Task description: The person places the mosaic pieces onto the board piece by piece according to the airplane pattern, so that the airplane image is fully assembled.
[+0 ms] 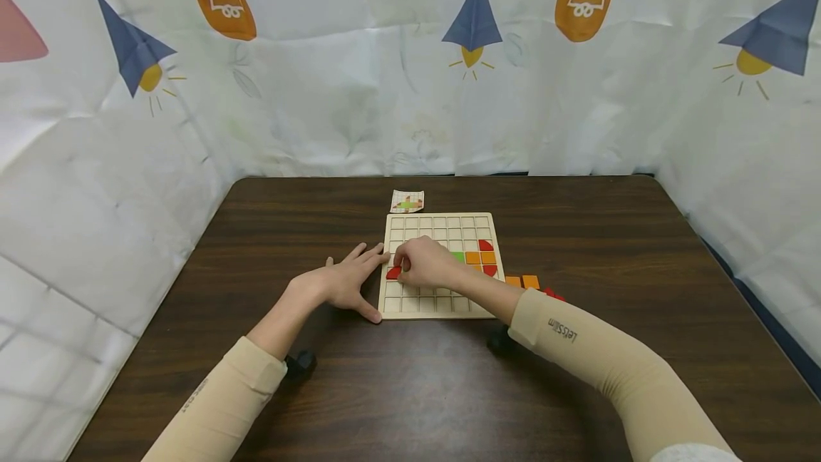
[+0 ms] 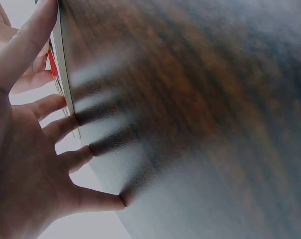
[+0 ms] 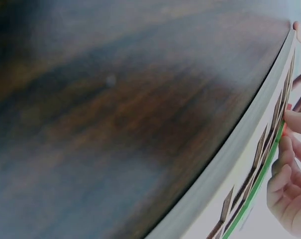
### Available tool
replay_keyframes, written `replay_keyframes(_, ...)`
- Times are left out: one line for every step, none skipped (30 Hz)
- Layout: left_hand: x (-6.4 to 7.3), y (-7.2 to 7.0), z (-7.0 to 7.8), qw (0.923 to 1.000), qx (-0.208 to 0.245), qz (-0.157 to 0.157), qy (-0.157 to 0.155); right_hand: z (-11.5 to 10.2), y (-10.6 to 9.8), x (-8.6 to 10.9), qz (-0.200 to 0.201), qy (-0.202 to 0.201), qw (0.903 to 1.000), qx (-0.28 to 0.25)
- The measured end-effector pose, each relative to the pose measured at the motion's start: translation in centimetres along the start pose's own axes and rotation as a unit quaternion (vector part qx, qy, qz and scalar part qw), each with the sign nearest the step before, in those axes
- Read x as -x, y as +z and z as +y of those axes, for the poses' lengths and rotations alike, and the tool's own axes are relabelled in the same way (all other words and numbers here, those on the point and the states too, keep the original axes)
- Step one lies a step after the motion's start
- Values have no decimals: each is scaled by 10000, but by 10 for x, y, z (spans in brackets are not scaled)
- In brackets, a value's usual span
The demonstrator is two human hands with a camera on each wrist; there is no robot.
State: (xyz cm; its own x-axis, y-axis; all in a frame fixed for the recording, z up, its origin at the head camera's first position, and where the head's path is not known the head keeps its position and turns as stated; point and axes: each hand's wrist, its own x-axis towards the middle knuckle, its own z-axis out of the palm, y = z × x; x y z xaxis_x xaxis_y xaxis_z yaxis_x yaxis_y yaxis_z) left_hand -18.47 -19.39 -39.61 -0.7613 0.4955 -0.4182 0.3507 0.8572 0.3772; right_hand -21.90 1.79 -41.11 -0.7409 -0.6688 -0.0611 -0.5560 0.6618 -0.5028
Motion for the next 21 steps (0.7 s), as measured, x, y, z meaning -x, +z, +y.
replay_keyframes(0, 0, 0, 10000, 2, -3, -4, 0, 0, 0, -5, 13, 10000, 4)
replay_keyframes(0, 0, 0, 10000, 7, -5, -5, 0, -1, 0, -13, 38, 10000, 2)
replay_keyframes(0, 0, 0, 10000, 14, -7, -4, 0, -2, 1, -11, 50, 10000, 4)
replay_keyframes(0, 0, 0, 10000, 12, -6, -5, 0, -3, 1, -8, 63, 10000, -9)
replay_keyframes(1, 0, 0, 10000, 16, -1, -9, 0, -3, 2, 2, 70, 10000, -23)
replay_keyframes(1, 0, 0, 10000, 13, 5, -16, 0, -4, 2, 16, 59, 10000, -42)
replay_keyframes(1, 0, 0, 10000, 9, 15, -18, 0, -5, 2, 36, 37, 10000, -54)
replay_keyframes(1, -1, -1, 10000, 8, 28, -26, 1, -6, 2, 57, 10, 10000, -73)
replay_keyframes(1, -1, -1, 10000, 9, 42, -30, 1, -7, 1, 65, -38, 9999, -82)
replay_keyframes(1, -1, -1, 10000, 7, 54, -39, 2, -7, 1, 57, -84, 9999, -102)
replay_keyframes(1, -1, -1, 10000, 10, 60, -45, 2, -7, 0, 41, -142, 9998, -101)
replay_keyframes(1, -1, -2, 10000, 12, 61, -47, 3, -6, 0, 21, -178, 9998, -81)
replay_keyframes(2, -1, -2, 10000, 21, 56, -51, 2, -6, 0, -13, -192, 9998, -68)
replay_keyframes(2, -1, -2, 10000, 29, 52, -54, 2, -6, 0, -48, -201, 9998, -61)
replay_keyframes(1, -1, -2, 10000, 44, 44, -47, 2, -5, 1, -85, -193, 9998, -33)
replay_keyframes(1, 0, -2, 10000, 48, 32, -42, 1, -4, 1, -105, -174, 9998, -14)
replay_keyframes(1, 0, -2, 10000, 51, 17, -42, 1, -3, 2, -114, -159, 9998, 18)
replay_keyframes(1, 1, -2, 10000, 50, 5, -45, 0, -3, 3, -113, -129, 9998, 48)
replay_keyframes(1, 1, -2, 10000, 53, -3, -41, 0, -3, 4, -108, -123, 9999, 44)
replay_keyframes(1, 2, -2, 10000, 45, -6, -39, 0, -3, 4, -99, -139, 9998, 58)
replay_keyframes(1, 2, -2, 10000, 47, -10, -36, 1, -2, 5, -99, -160, 9998, 60)
